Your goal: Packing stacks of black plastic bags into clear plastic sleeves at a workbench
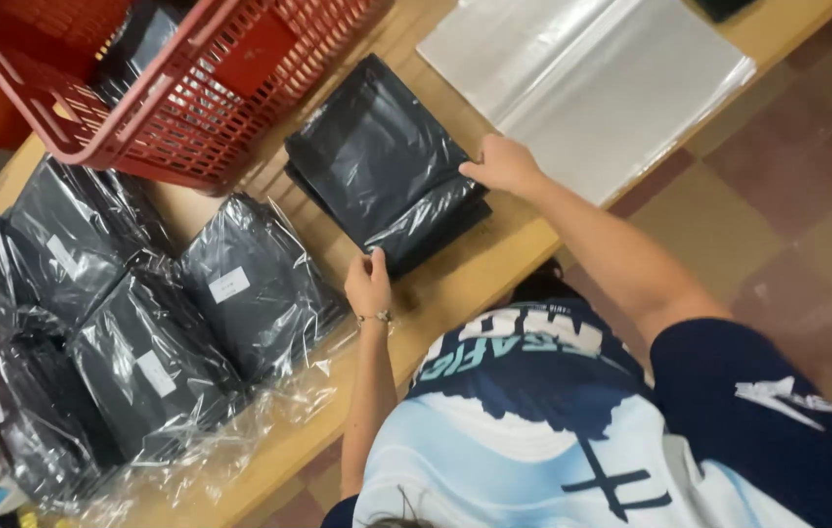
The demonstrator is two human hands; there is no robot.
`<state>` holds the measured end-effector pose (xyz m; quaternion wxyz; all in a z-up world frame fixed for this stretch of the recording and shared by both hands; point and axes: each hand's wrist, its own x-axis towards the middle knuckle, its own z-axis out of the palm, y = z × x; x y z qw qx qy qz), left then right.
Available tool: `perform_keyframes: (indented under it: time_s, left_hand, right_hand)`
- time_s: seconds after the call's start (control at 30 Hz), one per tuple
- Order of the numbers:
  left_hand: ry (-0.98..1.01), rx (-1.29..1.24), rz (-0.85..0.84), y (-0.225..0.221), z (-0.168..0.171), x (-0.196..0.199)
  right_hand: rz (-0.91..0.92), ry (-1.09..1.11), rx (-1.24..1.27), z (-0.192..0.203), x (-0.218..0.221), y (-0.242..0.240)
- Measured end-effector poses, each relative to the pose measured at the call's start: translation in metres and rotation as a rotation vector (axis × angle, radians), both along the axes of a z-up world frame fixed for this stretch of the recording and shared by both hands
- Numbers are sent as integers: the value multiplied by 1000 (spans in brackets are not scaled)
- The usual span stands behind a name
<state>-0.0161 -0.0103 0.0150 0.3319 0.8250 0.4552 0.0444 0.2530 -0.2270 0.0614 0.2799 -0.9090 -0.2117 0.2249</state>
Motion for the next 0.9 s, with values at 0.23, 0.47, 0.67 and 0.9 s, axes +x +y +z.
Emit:
perform_keyframes:
  time_s: [0.23,0.47,0.67,0.9]
  left_hand:
    - [-227,-174,207,13,-37,-11]
    - [-263,-210,413,-6,-16,-13]
    - [-405,-441,516,-7,-30,-3]
    - [17,98,257,-35,-12,1]
  right_hand:
    - [187,85,-131,20,-1,2]
    - [-42,415,94,39,8,10]
    - [49,327,7,19,25,9]
    - [92,330,-72,44,12,5]
